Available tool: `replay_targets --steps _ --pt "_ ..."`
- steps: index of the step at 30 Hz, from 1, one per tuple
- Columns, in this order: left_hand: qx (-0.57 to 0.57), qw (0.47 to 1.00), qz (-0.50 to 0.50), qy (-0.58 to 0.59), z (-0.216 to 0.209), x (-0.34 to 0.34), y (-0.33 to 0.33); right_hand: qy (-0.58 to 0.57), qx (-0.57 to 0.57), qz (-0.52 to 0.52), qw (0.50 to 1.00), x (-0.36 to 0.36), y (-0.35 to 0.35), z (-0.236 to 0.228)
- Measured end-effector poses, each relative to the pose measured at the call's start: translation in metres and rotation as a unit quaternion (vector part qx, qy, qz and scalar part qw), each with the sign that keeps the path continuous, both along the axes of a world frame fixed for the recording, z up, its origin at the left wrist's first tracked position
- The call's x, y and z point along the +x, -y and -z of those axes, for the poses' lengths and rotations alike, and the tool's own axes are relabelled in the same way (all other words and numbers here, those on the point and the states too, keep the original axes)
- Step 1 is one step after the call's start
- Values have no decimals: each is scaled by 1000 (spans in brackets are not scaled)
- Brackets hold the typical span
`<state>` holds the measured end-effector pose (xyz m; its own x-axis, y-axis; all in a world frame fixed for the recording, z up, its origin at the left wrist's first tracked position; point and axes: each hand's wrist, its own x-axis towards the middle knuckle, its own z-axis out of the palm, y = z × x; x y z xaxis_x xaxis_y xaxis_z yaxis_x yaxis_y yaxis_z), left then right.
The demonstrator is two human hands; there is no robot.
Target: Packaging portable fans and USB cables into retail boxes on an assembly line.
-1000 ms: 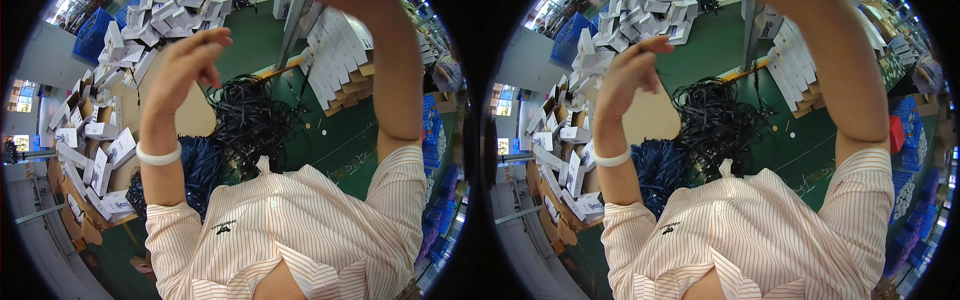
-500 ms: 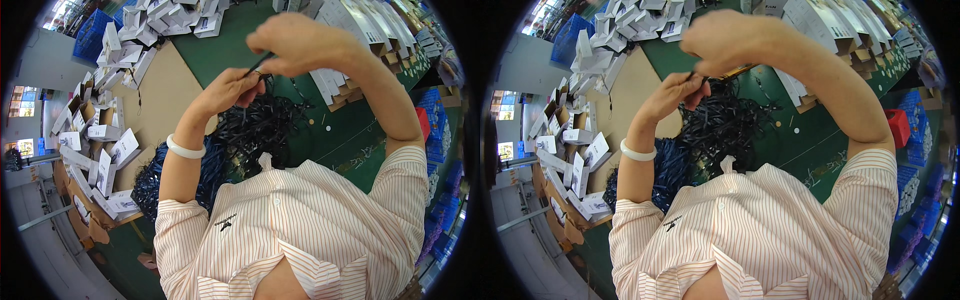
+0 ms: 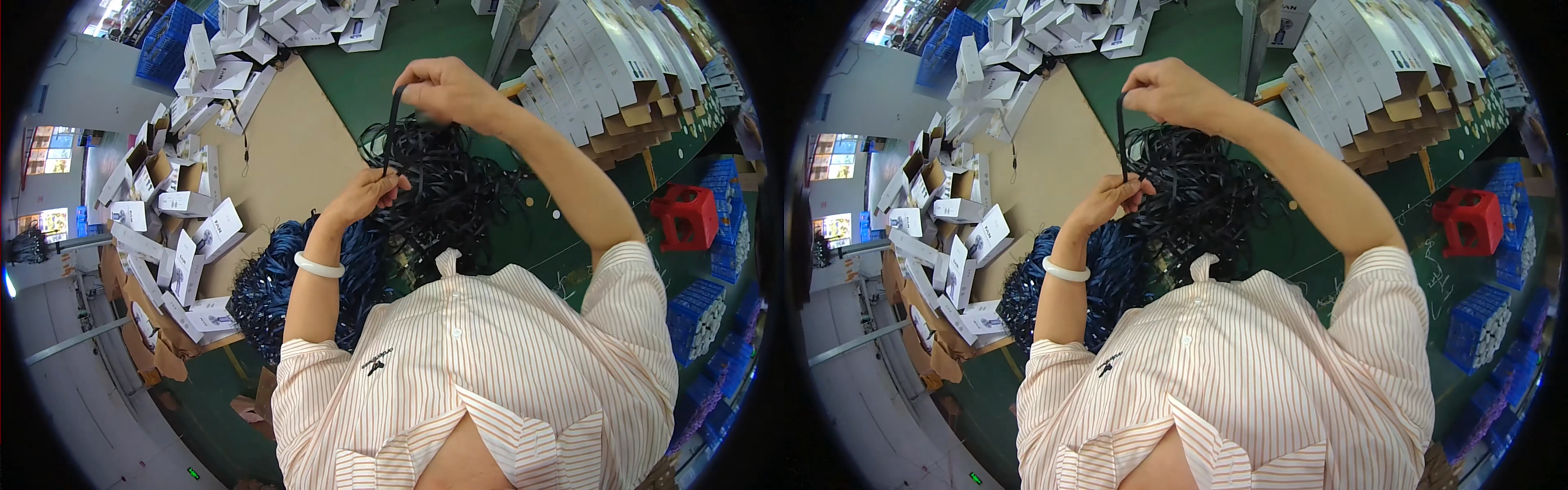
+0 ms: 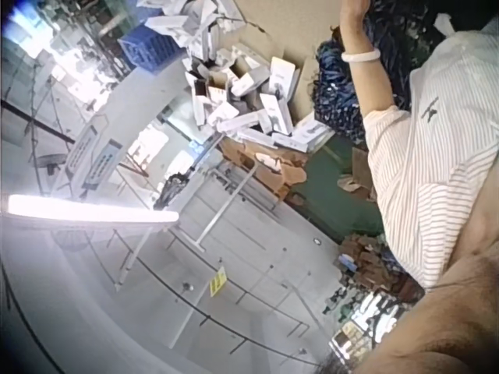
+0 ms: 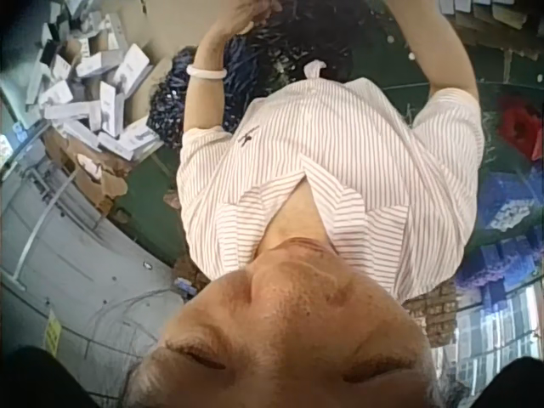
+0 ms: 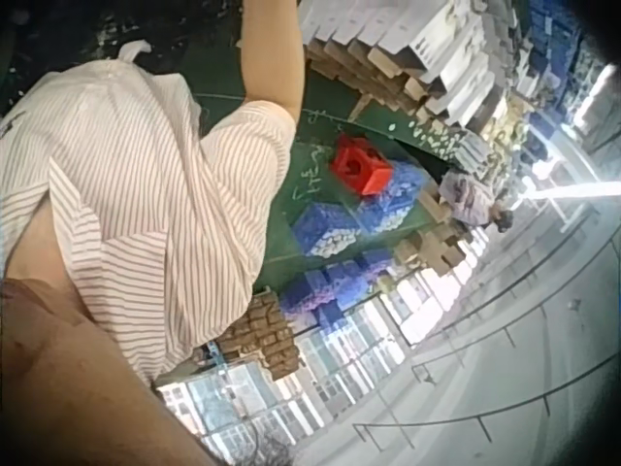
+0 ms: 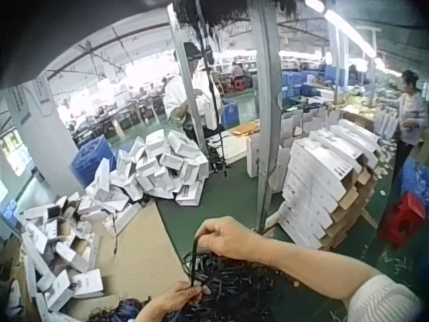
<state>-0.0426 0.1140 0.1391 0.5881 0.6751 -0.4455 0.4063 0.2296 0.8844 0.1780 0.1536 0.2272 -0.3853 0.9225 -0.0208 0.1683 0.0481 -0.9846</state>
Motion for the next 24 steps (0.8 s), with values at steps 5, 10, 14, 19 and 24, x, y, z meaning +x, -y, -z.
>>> replay_targets --steps 5,10,14,19,24 --pt "11 1000 -13 -16 3 2 4 277 424 14 862 7 5 -36" --pt "22 999 8 34 -14 -4 13 306 443 11 843 30 -3 2" --pt "35 987 -4 160 -68 4 25 -83 55 -159 982 -22 37 21" --pt "45 972 -94 209 -101 -28 28 -110 -216 -210 947 -39 63 45" --pt "-69 884 -169 430 -57 -14 54 -209 -111 -143 961 -15 46 47"
